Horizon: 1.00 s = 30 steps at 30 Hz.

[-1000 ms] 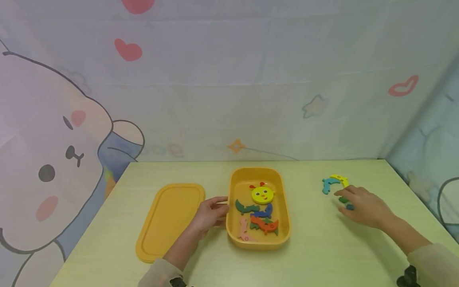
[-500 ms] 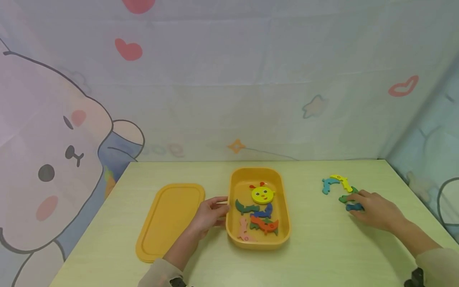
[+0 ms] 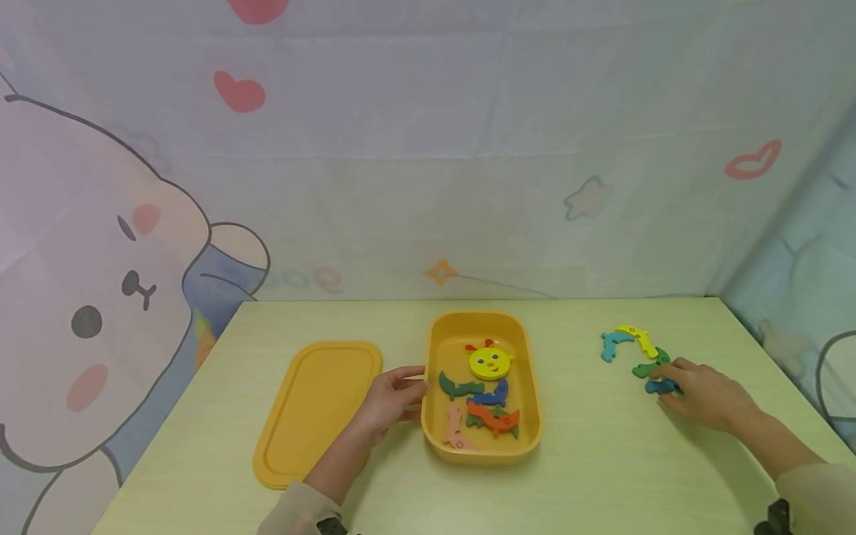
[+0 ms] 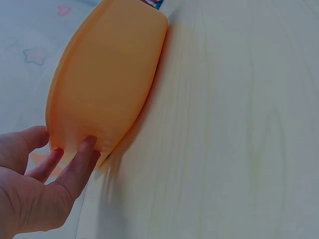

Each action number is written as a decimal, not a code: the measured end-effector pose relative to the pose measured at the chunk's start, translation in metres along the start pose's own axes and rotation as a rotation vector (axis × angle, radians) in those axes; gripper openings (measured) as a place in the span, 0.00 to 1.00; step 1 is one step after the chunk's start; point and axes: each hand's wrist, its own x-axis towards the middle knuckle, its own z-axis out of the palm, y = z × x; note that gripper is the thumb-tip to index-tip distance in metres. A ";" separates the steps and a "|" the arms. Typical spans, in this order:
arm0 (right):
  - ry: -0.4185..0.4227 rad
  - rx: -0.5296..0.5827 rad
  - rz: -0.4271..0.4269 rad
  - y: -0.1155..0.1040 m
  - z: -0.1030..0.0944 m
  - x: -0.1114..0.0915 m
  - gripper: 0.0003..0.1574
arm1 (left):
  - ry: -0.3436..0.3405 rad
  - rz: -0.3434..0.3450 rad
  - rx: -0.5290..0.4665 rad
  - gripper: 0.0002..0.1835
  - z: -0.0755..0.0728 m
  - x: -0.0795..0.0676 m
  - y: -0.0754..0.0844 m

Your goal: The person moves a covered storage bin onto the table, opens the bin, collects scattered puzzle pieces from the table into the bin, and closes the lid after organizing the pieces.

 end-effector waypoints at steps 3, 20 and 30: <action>-0.003 0.002 0.004 0.001 0.002 0.001 0.18 | -0.003 -0.003 0.000 0.24 0.000 0.001 -0.001; 0.034 -0.021 -0.018 0.003 0.009 0.002 0.13 | -0.012 -0.018 0.000 0.24 0.003 -0.009 0.015; 0.031 -0.004 -0.036 0.001 0.012 0.003 0.10 | 0.002 -0.017 0.003 0.24 0.000 0.000 0.001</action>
